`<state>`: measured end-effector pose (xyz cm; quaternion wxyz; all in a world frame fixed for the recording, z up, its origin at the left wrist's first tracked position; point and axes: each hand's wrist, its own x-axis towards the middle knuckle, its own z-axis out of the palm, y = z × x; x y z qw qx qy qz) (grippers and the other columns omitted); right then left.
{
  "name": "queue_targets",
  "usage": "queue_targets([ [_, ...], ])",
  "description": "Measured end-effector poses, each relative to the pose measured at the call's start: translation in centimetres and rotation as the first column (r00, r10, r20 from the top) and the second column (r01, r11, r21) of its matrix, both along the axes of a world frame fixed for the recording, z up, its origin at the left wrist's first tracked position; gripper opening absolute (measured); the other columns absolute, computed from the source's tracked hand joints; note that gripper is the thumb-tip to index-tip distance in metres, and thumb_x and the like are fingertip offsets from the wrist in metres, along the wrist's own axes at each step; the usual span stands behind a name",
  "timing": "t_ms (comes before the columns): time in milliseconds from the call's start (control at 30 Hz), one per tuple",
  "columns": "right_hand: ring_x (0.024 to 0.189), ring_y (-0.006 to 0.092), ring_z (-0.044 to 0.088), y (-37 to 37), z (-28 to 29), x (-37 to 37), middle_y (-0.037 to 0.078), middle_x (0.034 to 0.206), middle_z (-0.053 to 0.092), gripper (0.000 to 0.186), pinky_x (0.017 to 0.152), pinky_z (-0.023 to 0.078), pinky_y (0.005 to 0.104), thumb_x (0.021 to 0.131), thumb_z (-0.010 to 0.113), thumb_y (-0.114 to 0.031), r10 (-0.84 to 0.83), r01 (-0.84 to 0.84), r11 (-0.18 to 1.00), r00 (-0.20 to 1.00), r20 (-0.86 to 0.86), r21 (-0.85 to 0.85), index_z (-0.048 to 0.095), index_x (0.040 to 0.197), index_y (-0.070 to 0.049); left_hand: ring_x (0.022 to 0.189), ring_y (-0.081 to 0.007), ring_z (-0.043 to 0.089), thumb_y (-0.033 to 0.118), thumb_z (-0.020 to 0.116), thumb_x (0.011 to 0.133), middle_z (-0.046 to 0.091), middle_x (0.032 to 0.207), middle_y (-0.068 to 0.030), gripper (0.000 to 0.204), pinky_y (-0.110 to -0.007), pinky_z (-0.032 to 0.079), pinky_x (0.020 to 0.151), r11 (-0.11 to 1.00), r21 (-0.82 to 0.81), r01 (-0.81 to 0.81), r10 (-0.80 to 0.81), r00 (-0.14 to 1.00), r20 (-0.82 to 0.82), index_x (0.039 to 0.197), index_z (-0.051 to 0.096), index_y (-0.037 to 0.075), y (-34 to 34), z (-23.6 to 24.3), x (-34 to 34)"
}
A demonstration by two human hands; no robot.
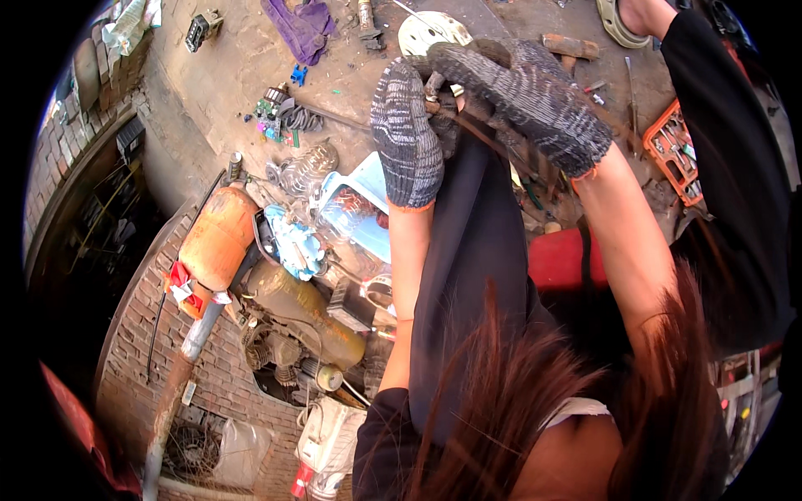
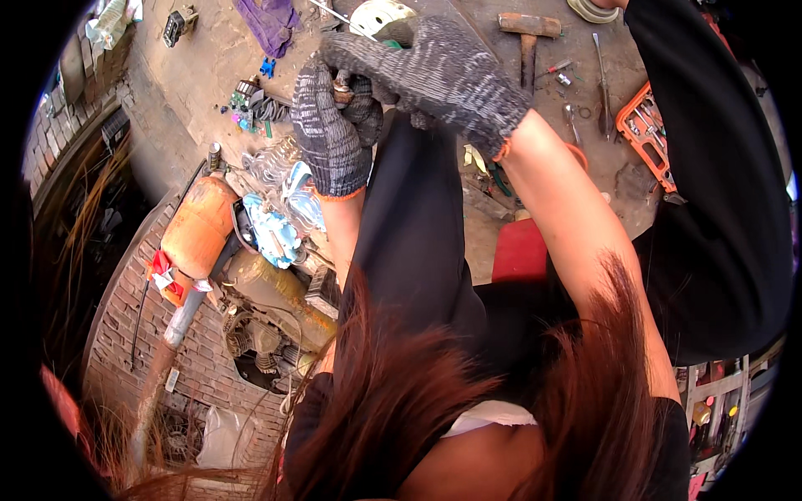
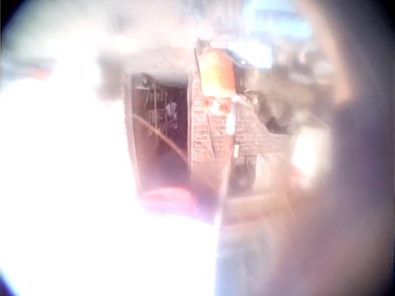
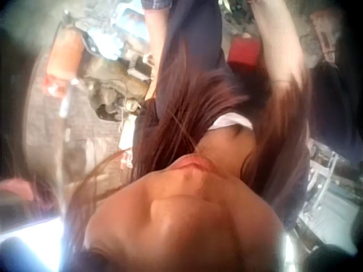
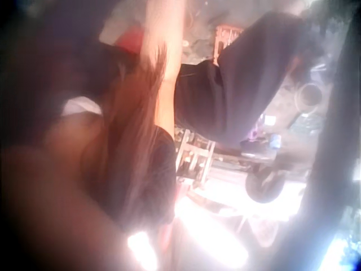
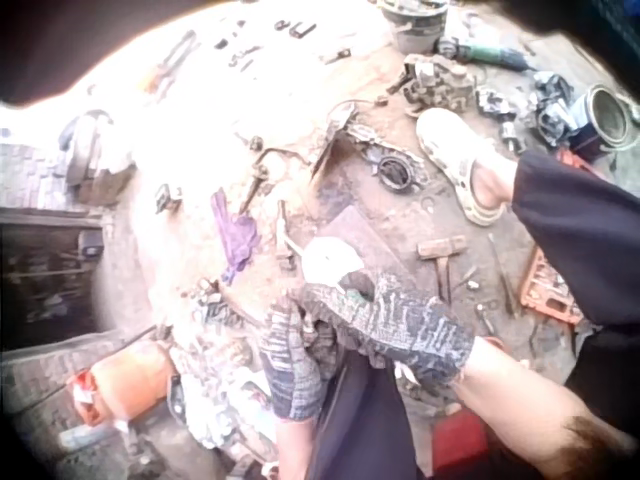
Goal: The person sits on the ground and uses a screwdriver and scissors to manipulate a small cylindrical mechanical part. They repeatedly pry and cut at the object while surrounded by tools and parts.
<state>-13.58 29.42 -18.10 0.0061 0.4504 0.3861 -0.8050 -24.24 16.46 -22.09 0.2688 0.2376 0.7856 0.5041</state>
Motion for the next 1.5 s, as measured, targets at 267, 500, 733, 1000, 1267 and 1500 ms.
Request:
queue_targets([
  [267,0.066,0.0089,0.058,-1.0,-0.7,-0.6,0.005,0.075,0.062,0.032,0.057,0.046,0.0228,0.083,0.063,-0.026,0.031,0.027,0.927,0.988,-0.149,0.375,0.060,0.103,-0.001,0.093,-0.0229,0.057,0.006,0.042,0.089,0.057,0.108,-0.0171,0.030,-0.032,0.047,0.080,0.913,-0.290,0.288,-0.405,0.536,-0.741,0.116,0.049,-0.004,0.1,1.8,0.2],
  [500,0.057,0.0091,0.053,-1.3,-2.4,-1.3,0.005,0.070,0.059,0.030,0.052,0.042,0.0243,0.084,0.060,-0.027,-0.005,0.122,0.652,0.988,-0.156,0.748,0.060,0.100,-0.001,0.093,-0.0198,0.057,0.015,0.041,0.093,0.059,0.101,-0.0123,0.028,-0.029,0.046,0.079,0.995,-0.045,0.085,-0.086,0.996,-0.009,0.112,0.053,-0.002,0.5,2.6,1.2],
  [733,0.064,0.0093,0.056,0.9,0.2,0.5,0.006,0.079,0.063,0.030,0.058,0.045,0.0243,0.085,0.059,-0.022,0.063,0.063,0.810,0.979,-0.192,0.583,0.056,0.108,-0.002,0.041,-0.0041,0.029,0.019,0.041,0.092,0.037,0.057,0.0039,0.028,-0.019,0.024,0.035,0.920,0.187,-0.344,0.020,0.518,0.855,0.108,0.055,0.001,1.9,4.6,0.8],
  [1000,0.073,0.0271,0.061,-3.9,1.1,1.8,0.015,0.077,0.060,0.028,0.066,0.047,0.0361,0.081,0.063,-0.023,-0.006,0.094,0.864,0.984,-0.177,0.494,0.058,0.099,-0.002,0.042,-0.0038,0.028,0.021,0.041,0.092,0.039,0.060,0.0037,0.029,-0.018,0.026,0.036,0.949,0.168,-0.265,0.121,0.804,0.583,0.109,0.054,0.001,2.4,5.5,1.3],
  [1267,0.078,0.0329,0.062,-5.0,3.5,5.0,0.016,0.082,0.063,0.020,0.070,0.047,0.0383,0.082,0.060,-0.019,0.098,-0.003,0.848,0.983,-0.152,0.531,0.062,0.097,-0.006,0.043,-0.0028,0.035,0.041,0.040,0.093,0.047,0.061,0.0032,0.049,-0.018,0.033,0.038,0.834,0.361,-0.418,-0.162,0.440,0.884,0.110,0.051,-0.003,1.1,4.1,-0.1],
  [1500,0.086,0.0149,0.062,-2.7,5.5,4.7,0.011,0.093,0.065,0.023,0.076,0.048,0.0284,0.081,0.061,-0.006,0.204,-0.165,0.892,0.978,-0.049,0.421,0.063,0.103,0.000,0.038,-0.0049,0.032,0.044,0.038,0.093,0.041,0.053,0.0037,0.051,-0.019,0.028,0.035,0.872,0.227,-0.434,0.001,0.464,0.886,0.107,0.054,-0.003,1.4,4.9,0.5],
])
